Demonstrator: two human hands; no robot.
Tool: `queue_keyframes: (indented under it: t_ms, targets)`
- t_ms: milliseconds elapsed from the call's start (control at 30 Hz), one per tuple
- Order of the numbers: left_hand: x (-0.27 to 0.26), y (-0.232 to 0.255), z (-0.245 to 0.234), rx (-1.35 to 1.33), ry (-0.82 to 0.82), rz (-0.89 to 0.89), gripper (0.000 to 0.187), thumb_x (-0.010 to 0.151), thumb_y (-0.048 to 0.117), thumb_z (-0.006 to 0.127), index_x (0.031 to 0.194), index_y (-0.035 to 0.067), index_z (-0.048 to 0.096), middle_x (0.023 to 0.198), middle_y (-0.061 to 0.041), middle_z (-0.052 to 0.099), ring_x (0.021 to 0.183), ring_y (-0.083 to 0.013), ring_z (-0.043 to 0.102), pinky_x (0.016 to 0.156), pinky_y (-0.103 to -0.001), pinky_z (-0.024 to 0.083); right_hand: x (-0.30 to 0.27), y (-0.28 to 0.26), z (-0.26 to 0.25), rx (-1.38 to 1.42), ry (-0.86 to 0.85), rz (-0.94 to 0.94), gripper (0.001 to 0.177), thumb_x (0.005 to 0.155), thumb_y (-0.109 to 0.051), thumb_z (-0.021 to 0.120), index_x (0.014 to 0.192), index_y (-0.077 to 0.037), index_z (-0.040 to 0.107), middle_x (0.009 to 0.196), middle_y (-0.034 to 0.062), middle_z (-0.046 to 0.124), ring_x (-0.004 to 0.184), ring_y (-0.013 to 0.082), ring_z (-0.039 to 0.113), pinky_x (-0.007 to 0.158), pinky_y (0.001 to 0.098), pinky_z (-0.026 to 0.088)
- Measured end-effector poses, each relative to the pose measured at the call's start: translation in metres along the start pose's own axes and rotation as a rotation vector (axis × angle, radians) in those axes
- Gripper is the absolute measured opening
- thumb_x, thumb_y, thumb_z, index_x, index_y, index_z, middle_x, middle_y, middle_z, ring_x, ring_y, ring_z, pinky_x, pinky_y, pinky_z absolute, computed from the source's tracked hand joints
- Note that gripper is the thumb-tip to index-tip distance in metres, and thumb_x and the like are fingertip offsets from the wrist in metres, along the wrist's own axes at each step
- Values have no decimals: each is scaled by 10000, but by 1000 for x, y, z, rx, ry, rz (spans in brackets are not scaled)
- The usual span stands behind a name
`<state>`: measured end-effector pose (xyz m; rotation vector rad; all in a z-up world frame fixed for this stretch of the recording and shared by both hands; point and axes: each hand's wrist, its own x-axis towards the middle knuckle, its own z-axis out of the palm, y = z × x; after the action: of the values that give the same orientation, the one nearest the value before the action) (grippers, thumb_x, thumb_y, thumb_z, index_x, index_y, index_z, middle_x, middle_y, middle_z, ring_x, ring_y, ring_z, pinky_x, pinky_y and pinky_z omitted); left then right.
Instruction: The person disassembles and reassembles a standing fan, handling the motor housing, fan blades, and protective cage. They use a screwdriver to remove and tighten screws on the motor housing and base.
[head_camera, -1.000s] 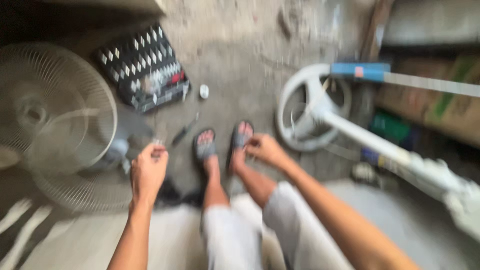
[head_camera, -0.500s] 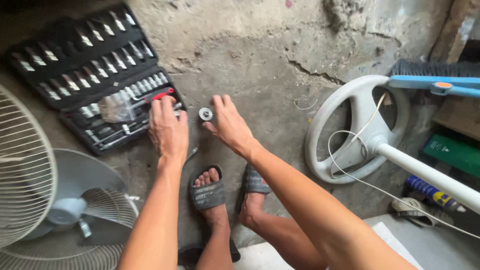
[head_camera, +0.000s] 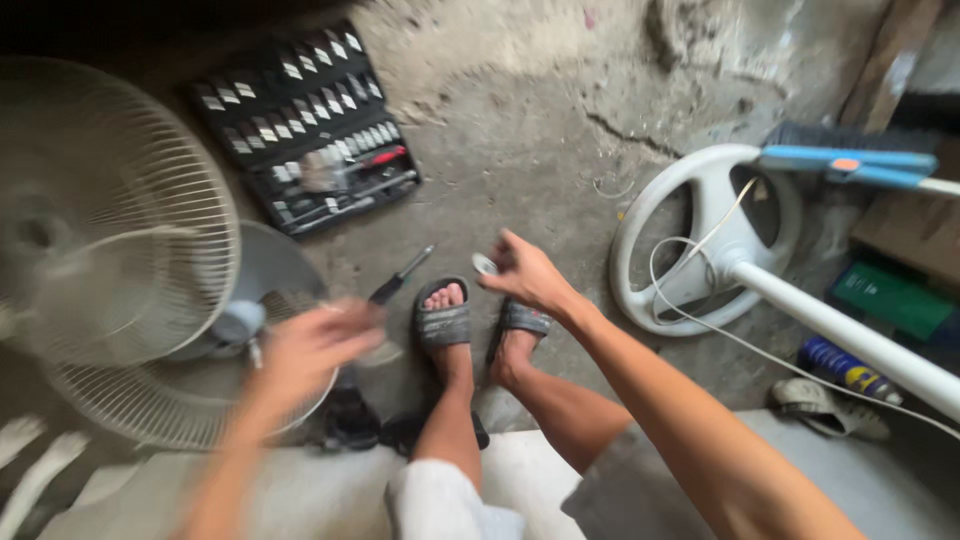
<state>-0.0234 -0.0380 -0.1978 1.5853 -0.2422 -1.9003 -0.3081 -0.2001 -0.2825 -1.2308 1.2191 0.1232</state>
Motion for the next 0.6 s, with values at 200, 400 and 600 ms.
queue_keyframes:
  t_ms: [200, 400, 600]
  targets:
    - [-234, 16, -58, 596, 429, -36, 235, 788, 65, 805, 1005, 13, 731, 936, -107, 749, 841, -216, 728, 774, -332, 562, -158, -72, -35, 268, 3, -67, 376, 809, -142, 836, 1075, -29, 595, 1020, 44, 639, 940, 111, 651, 817, 294, 577]
    - [-274, 83, 71, 674, 486, 96, 159, 798, 87, 822, 930, 18, 769, 927, -127, 728, 850, -239, 735, 763, -342, 578, -297, -185, -40, 236, 161, -130, 451, 738, -71, 863, 1073, -39, 563, 953, 51, 649, 852, 121, 643, 754, 294, 568]
    - [-303, 193, 226, 155, 236, 222, 173, 866, 19, 753, 1037, -9, 753, 984, -88, 750, 895, -174, 721, 777, -269, 599, -431, -293, -71, 510, 243, -79, 423, 785, -22, 837, 1090, -32, 544, 1041, 56, 634, 907, 133, 675, 811, 311, 582]
